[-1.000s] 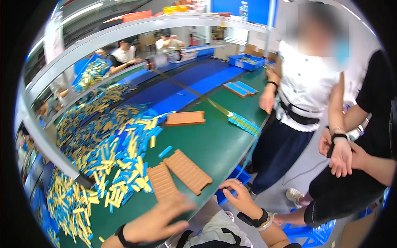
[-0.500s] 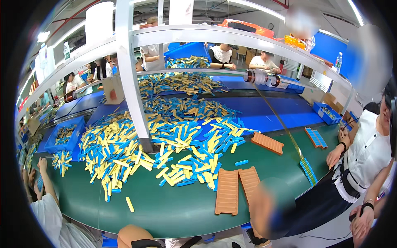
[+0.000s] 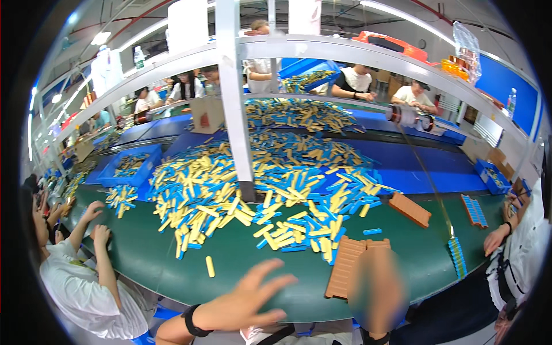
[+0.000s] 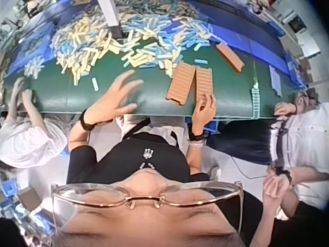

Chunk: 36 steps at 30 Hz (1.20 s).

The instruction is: The recorder is sitting at a workbench and placing small blue and yellow plastic components into a brown tray.

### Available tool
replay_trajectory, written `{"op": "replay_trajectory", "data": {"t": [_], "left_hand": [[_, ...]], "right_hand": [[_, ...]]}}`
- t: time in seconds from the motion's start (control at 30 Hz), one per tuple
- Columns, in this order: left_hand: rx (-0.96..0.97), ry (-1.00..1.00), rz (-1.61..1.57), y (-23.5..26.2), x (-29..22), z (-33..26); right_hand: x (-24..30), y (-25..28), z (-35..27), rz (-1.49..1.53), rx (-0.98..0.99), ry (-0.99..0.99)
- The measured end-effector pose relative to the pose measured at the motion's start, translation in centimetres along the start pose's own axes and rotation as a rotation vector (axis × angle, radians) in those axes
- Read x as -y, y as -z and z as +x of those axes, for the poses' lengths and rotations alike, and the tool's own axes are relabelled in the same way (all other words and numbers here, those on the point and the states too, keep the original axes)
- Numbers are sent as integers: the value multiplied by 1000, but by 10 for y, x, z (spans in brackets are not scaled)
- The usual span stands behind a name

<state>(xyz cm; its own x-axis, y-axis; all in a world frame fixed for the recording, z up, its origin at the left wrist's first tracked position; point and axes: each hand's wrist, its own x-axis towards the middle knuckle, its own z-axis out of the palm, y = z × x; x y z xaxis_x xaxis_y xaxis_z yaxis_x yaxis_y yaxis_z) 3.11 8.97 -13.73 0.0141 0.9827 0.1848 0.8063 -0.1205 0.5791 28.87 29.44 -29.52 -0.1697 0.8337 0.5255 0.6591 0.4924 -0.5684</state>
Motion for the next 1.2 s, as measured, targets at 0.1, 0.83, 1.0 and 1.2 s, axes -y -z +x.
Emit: {"op": "replay_trajectory", "data": {"t": [0.1,0.83,1.0,1.2], "left_hand": [[-129,533,471,-14,54,-53],[-55,134,143,-45,166,134],[-141,-24,296,-54,146,149],[145,34,483,-78,147,152]], "right_hand": [[-5,-5,-1,9,-32,46],[6,-2,4,-22,1,-1],[5,0,6,-5,32,-30],[5,-1,3,-8,-2,-3]]}}
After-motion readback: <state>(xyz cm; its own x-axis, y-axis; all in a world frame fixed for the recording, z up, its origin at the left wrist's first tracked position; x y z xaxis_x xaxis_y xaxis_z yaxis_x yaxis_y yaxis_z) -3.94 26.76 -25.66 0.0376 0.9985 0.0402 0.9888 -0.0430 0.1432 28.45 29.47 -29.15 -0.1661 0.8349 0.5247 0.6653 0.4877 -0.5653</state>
